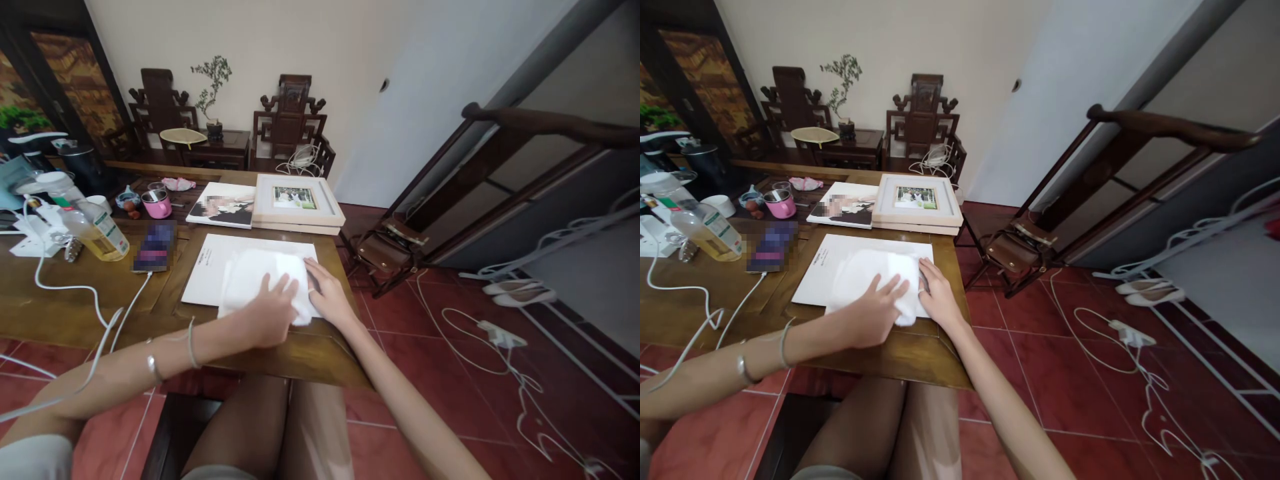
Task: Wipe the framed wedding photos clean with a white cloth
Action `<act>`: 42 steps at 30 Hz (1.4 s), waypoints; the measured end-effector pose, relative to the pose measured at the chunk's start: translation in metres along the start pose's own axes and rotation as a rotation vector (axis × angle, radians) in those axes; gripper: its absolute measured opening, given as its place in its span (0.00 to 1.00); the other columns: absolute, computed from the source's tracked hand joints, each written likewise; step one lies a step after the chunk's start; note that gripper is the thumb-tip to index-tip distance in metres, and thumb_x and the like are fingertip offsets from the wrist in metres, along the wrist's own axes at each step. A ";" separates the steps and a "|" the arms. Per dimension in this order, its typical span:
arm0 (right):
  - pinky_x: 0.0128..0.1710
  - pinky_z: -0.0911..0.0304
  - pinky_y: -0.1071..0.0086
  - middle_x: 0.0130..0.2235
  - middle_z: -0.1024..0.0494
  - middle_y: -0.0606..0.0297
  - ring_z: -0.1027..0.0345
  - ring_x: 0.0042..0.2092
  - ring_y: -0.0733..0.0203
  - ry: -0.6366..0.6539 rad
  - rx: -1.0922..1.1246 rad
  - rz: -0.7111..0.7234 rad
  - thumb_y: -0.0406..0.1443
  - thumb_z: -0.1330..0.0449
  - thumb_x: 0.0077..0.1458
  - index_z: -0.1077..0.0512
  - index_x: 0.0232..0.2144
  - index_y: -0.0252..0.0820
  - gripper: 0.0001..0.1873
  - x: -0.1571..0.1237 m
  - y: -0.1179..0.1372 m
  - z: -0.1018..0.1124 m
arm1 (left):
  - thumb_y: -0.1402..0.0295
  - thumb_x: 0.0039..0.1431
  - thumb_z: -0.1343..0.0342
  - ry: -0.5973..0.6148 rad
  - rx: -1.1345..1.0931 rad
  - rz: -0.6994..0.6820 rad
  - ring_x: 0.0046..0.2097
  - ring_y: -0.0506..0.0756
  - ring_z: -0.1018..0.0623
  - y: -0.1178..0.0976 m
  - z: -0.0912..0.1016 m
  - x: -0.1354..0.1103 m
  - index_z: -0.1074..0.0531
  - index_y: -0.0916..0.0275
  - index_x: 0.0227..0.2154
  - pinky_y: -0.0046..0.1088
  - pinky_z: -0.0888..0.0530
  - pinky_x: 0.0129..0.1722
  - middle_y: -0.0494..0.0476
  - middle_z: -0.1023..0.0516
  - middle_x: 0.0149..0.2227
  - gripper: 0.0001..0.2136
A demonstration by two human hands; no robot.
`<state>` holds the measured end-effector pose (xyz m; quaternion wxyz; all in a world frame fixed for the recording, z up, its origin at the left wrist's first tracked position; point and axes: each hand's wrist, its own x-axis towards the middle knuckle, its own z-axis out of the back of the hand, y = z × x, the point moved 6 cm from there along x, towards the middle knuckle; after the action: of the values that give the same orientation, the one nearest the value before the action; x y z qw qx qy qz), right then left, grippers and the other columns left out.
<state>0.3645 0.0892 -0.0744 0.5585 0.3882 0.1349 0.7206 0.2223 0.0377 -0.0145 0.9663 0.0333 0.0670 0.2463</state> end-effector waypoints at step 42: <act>0.64 0.46 0.50 0.59 0.30 0.50 0.40 0.62 0.49 -0.012 -0.037 -0.026 0.38 0.49 0.59 0.29 0.54 0.35 0.23 -0.002 0.003 0.002 | 0.78 0.61 0.58 -0.045 -0.223 0.164 0.69 0.60 0.51 0.118 -0.018 -0.041 0.25 0.67 0.39 0.51 0.50 0.65 0.59 0.47 0.68 0.15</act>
<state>0.3638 0.0860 -0.0720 0.5756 0.3802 0.1231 0.7135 0.1284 0.1215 -0.0158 0.9419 -0.0634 0.0143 0.3295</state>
